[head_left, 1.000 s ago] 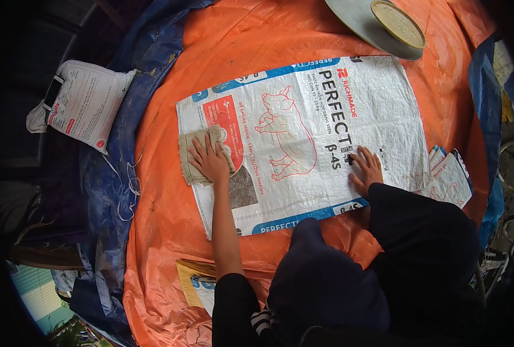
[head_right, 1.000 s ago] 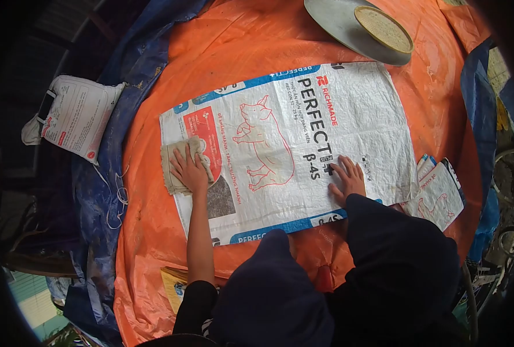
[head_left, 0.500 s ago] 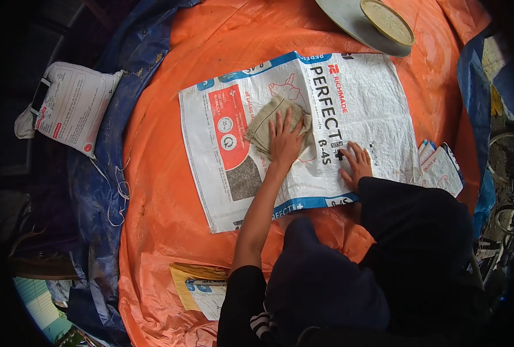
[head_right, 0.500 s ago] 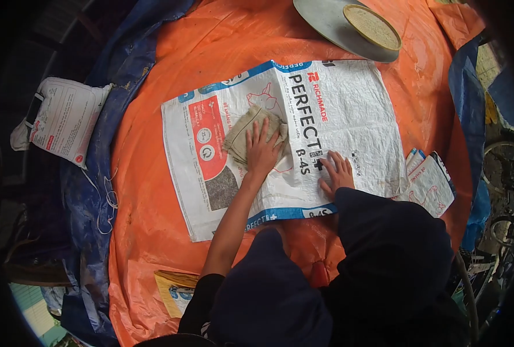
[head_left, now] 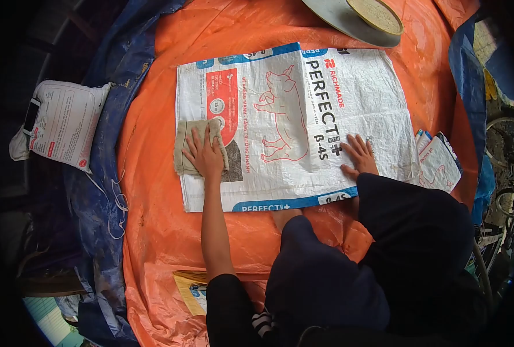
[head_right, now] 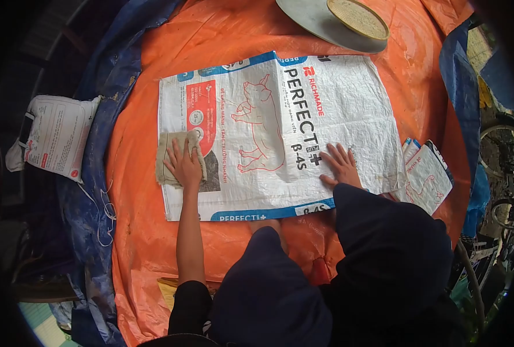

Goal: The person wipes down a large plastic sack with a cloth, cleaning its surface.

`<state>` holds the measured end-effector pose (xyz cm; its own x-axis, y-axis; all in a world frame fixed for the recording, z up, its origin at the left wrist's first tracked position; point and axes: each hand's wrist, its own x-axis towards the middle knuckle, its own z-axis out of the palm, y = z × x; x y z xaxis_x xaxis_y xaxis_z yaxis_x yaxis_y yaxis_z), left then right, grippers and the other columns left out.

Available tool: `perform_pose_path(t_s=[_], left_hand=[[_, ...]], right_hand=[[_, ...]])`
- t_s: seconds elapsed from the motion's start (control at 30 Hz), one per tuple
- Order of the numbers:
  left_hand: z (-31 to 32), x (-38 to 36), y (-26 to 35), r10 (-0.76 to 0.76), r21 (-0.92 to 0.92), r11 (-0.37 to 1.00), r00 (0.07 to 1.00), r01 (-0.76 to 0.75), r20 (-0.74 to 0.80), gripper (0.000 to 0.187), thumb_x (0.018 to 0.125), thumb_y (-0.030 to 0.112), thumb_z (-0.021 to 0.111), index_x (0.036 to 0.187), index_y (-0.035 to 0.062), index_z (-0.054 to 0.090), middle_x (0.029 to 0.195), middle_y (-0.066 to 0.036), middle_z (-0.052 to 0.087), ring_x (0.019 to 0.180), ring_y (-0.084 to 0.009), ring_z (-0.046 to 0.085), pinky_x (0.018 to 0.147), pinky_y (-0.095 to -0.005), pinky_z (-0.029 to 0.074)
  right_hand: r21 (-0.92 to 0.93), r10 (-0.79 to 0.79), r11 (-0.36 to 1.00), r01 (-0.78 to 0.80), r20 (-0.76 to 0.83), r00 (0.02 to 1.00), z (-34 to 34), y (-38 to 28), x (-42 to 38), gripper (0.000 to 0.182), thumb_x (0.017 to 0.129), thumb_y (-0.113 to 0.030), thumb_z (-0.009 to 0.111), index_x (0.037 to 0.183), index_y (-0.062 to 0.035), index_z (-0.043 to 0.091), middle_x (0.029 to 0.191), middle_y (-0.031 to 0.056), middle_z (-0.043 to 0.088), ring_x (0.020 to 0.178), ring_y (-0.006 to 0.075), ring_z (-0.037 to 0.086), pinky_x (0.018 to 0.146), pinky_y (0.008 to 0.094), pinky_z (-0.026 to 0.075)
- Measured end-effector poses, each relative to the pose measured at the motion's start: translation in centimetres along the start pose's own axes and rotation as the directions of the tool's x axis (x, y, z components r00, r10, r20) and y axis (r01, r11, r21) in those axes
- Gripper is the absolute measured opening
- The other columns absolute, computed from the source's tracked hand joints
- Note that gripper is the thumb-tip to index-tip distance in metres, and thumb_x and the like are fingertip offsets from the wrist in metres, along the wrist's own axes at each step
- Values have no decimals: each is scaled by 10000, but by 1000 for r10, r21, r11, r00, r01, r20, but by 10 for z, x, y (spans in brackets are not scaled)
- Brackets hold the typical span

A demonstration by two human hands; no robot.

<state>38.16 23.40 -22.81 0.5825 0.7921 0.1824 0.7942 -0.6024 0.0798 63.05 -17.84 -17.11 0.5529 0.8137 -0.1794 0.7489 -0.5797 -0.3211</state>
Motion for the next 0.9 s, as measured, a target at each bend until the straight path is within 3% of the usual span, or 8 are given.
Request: perform_pose_path(t_s=[0.17, 0.4, 0.6, 0.63, 0.73, 0.8, 0.87, 0.9], left_hand=[[-27, -95, -62, -187, 103, 977, 982, 189, -30, 468, 1014, 377, 484, 1480, 359, 444, 1632, -59, 239, 1474, -390, 224, 1149, -613, 139], [-46, -167, -54, -317, 192, 930, 948, 313, -11, 513, 984, 322, 546, 1482, 369, 435, 1624, -46, 254, 1356, -323, 359, 1008, -525, 306], [-65, -205, -44, -411, 174, 905, 904, 389, 115, 513, 983, 303, 540, 1485, 330, 436, 1622, -43, 257, 1344, -312, 364, 1005, -533, 296], [-67, -205, -42, -414, 141, 907, 901, 397, 128, 490, 999, 289, 516, 1483, 258, 448, 1613, -49, 279, 1365, -322, 344, 1027, -532, 281], [-67, -185, -25, -339, -29, 940, 940, 340, 48, 462, 1015, 272, 487, 1468, 183, 468, 1607, -62, 297, 1413, -361, 302, 1075, -552, 252], [-57, -155, -1, -245, -275, 935, 969, 226, -36, 444, 1025, 247, 468, 1452, 127, 482, 1606, -92, 301, 1454, -410, 242, 1124, -566, 214], [-52, -108, 43, -179, -554, 828, 977, 86, -115, 444, 1021, 237, 471, 1450, 120, 483, 1610, -122, 282, 1463, -433, 220, 1151, -576, 196], [-56, -82, 69, -113, -585, 811, 981, -2, -160, 444, 1018, 235, 479, 1449, 126, 486, 1608, -132, 281, 1462, -439, 216, 1159, -574, 191]], right_hand=[[-22, -60, 998, 60, -1, 998, 4, 51, 3, 738, 845, -490, 587, 1505, -212, 415, 1619, 95, 271, 1514, 341, 160, 1209, 557, 68], [-117, -78, 990, 79, 12, 997, -4, 75, 2, 749, 849, -489, 544, 1517, -186, 391, 1631, 101, 237, 1522, 341, 121, 1214, 539, 43], [-90, -64, 994, 60, -42, 997, -13, 69, 3, 711, 886, -463, 524, 1523, -182, 381, 1631, 99, 240, 1519, 343, 130, 1206, 546, 56], [-90, -83, 993, 77, -67, 994, -11, 69, 2, 683, 912, -463, 514, 1526, -198, 375, 1630, 88, 246, 1514, 347, 149, 1199, 557, 83], [-106, -120, 989, 107, -125, 985, -13, 67, -1, 619, 966, -455, 496, 1530, -233, 370, 1623, 69, 271, 1500, 353, 199, 1184, 575, 143], [-114, -126, 987, 110, -146, 981, -15, 63, -1, 600, 969, -437, 497, 1524, -240, 383, 1613, 75, 295, 1492, 352, 225, 1184, 565, 157], [-122, -142, 985, 122, -169, 975, -10, 67, -1, 596, 968, -431, 502, 1522, -245, 386, 1610, 77, 301, 1492, 350, 228, 1183, 565, 160], [-126, -148, 984, 127, -182, 972, -7, 68, 0, 594, 968, -428, 505, 1521, -247, 388, 1608, 78, 305, 1492, 349, 229, 1182, 565, 162]])
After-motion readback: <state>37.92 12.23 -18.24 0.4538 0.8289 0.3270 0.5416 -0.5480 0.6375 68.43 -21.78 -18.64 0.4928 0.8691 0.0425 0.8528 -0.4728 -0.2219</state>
